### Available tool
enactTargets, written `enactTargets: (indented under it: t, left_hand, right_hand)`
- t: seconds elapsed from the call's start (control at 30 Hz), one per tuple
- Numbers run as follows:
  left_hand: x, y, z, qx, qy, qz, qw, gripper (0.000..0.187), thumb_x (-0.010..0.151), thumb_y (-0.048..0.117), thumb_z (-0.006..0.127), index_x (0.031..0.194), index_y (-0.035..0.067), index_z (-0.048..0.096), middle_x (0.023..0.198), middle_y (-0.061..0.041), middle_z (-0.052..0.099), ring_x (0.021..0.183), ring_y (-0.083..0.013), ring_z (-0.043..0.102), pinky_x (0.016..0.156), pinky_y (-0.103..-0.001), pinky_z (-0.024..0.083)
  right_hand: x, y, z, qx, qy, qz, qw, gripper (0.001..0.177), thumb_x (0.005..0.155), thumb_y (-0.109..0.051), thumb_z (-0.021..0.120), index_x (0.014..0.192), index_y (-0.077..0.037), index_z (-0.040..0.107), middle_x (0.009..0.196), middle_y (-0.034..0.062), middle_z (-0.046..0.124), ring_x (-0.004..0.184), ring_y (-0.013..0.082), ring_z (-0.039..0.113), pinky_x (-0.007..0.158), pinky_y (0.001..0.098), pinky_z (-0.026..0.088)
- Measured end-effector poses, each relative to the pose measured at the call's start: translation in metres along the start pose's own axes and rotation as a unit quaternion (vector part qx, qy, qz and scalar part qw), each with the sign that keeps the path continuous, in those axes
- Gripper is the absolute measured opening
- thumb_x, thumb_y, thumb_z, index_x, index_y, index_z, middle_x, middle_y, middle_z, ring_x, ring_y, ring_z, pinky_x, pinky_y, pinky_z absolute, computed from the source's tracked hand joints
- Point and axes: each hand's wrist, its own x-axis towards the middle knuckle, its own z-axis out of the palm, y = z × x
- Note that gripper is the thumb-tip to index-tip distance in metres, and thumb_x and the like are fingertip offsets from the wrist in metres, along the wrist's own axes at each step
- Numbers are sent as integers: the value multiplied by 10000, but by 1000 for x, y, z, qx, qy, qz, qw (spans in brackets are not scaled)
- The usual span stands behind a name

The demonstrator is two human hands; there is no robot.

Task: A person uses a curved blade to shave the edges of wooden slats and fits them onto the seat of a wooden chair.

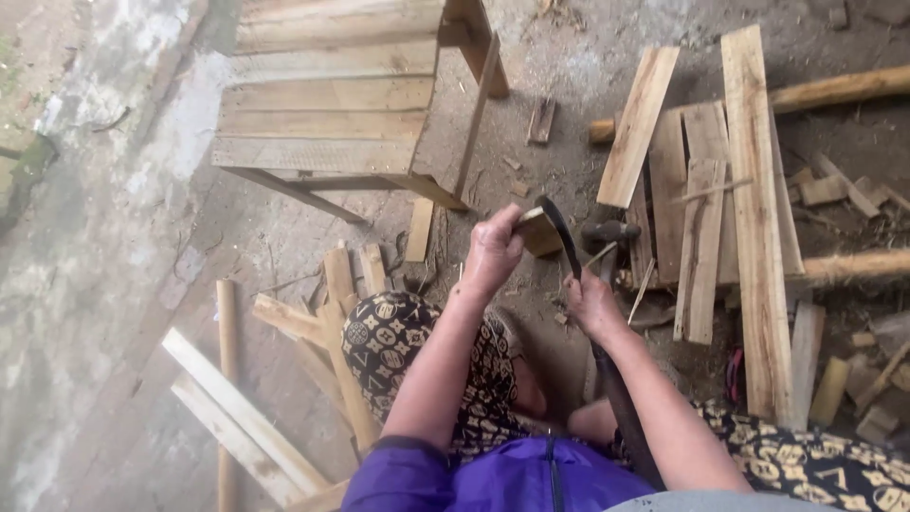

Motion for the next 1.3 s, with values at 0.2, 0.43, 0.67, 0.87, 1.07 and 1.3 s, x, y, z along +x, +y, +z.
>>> enactTargets:
  t: [0.2,0.43,0.67,0.87,1.07,1.3]
  left_hand:
    - [-2,22,-10,28,-2,-16,999,142,840,56,669,902,180,640,729,-133,663,762,-402,690,690,-507,521]
    - [12,9,-8,34,20,13,999,140,822,17,654,881,140,626,709,-180,649,763,-431,678,667,-534,500]
    - [4,36,-18,45,20,-26,998,116,866,135,714,858,184,610,691,-146,646,742,-409,686,644,-503,505]
    - [9,26,-9,36,45,-28,998,109,866,133,707,843,181,611,647,-168,634,735,-434,684,653,-530,498]
    - [17,52,-43,-118,88,-132,980,99,934,239,749,940,184,666,704,-128,669,634,-236,670,585,-398,554]
    - [24,-14,-39,-412,107,-188,885,200,981,194,711,1140,105,626,846,-100,729,704,-199,752,602,-342,661]
  right_hand:
    - [-27,-63,-19,13,7,-12,1000,245,1039,-128,417,1036,-28,641,828,277,713,822,437,727,702,551,563]
    - [24,45,22,-16,5,-18,1000,229,972,-108,498,894,23,669,791,326,690,903,526,686,731,597,523]
    - [-1,-20,1,-18,20,-17,999,218,1019,-128,471,994,-31,665,823,268,710,848,451,717,723,537,560]
    - [40,103,39,-111,-5,25,993,311,1008,-197,505,942,52,680,824,321,700,917,504,700,746,600,533]
    - [7,18,-46,-46,40,63,996,239,976,-191,565,1078,-53,731,849,263,732,857,475,712,721,572,556]
    - [-31,-11,-102,198,153,65,966,291,985,-121,685,1248,3,675,674,136,551,354,164,474,296,296,405]
